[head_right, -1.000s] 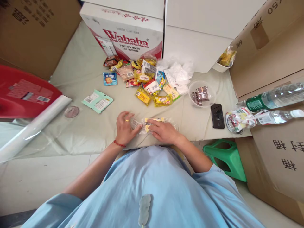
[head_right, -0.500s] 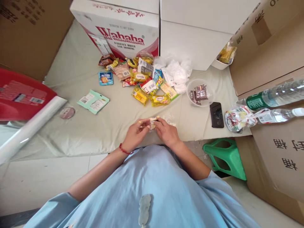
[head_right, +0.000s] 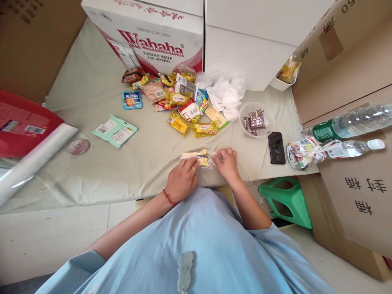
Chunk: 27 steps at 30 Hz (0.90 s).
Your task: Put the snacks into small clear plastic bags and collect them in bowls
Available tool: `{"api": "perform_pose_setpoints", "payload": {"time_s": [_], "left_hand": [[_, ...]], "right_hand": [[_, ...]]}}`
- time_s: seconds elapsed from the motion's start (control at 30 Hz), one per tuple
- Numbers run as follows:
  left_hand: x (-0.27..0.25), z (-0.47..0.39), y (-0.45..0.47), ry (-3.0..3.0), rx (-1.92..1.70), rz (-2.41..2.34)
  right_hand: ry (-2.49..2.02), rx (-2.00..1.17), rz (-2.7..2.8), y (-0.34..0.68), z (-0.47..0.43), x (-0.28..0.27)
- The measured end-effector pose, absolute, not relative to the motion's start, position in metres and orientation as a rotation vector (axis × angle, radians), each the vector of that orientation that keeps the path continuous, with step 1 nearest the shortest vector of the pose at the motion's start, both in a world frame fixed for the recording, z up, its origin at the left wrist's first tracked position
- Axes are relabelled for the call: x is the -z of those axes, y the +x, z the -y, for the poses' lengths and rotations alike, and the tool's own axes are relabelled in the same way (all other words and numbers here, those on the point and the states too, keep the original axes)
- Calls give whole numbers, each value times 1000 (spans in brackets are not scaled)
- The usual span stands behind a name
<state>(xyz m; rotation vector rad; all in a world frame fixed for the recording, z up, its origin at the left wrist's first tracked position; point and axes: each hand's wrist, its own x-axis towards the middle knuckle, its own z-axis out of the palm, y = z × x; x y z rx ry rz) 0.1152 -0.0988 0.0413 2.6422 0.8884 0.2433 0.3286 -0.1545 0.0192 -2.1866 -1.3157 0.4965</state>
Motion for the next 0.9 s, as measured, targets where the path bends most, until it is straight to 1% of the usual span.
{"api": "perform_pose_setpoints", "payload": {"time_s": [0.13,0.23,0.3,0.37,0.47,0.57,0.63,0.77,0.9], "left_hand": [[-41,97,112,2620,-240,-875],[-36,95,109,2576,-295,-857],[-32,92,106,2540,-353,-845],[-26,89,105,2505,-416,-836],[-19,85,103,2462,-492,-809],[-15,84,103,2449,-527,-791],[-14,85,103,2451,-539,-787],[-16,86,103,2479,-512,-776],[-22,91,103,2536,-453,-797]], "right_hand": [[-1955,-749,994,342,165,-33],[-1895,-938,733,349,174,-41],[-1895,-1020,706,349,176,-41],[-1916,-1073,798,349,176,-40],[-1935,-1015,888,352,172,-39],[-1918,-852,868,360,166,-44],[-1891,-811,809,363,161,-46],[-1874,-940,650,359,152,-43],[-1893,-1073,808,343,150,-42]]}}
